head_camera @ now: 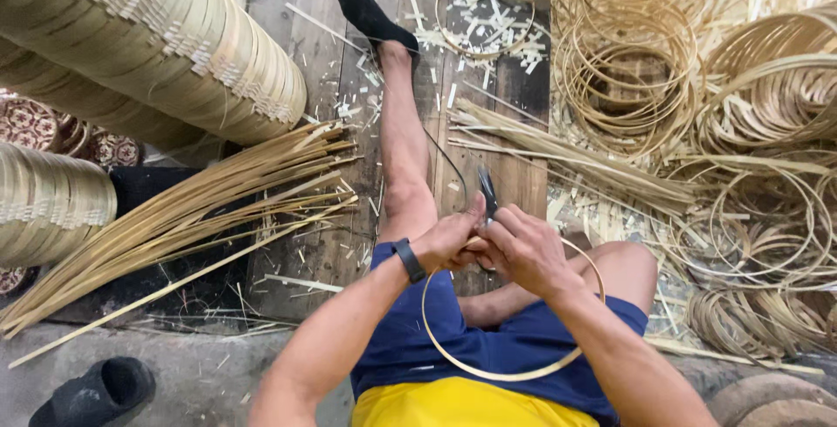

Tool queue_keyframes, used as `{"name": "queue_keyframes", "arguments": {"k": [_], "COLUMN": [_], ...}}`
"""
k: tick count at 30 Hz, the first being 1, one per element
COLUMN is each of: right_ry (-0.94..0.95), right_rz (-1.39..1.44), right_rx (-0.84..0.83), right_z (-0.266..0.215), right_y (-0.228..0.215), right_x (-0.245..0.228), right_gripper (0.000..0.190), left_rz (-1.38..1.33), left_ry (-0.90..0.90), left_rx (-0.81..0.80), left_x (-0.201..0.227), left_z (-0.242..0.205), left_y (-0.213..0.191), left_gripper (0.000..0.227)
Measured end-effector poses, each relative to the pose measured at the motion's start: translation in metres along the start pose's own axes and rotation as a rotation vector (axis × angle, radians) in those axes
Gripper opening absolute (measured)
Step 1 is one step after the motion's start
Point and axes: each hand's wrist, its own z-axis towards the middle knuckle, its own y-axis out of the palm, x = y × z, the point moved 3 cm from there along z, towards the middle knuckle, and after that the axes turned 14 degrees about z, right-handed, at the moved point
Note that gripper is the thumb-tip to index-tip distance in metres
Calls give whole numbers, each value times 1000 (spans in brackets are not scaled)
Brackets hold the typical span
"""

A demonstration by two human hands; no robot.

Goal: The person sits on the floor and weaves thin bamboo strips into circular rings. They use scissors to trim the ends of the strips and tuck them into the weave to secure the shape.

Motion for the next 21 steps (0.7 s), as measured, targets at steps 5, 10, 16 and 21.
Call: {"name": "queue_keyframes", "arguments": {"k": [5,10,16,21], "right_ry": [175,156,805,754], "right_rz": [-40,43,-184,60], "right_rx": [169,175,-3,112], "right_z": [-6,-4,-33,-58], "right_y": [7,-3,3,6], "right_x": [7,29,73,94], "right_gripper": [25,18,33,34], "left_rz": [-38,-180,-347,-367], "left_ry": [64,107,402,423], "left_rx": [252,202,434,464], "left_x": [7,10,2,-4], "left_z": [5,-6,-13,-4], "left_y": [6,-6,-10,-12], "left_gripper": [85,65,45,46]}}
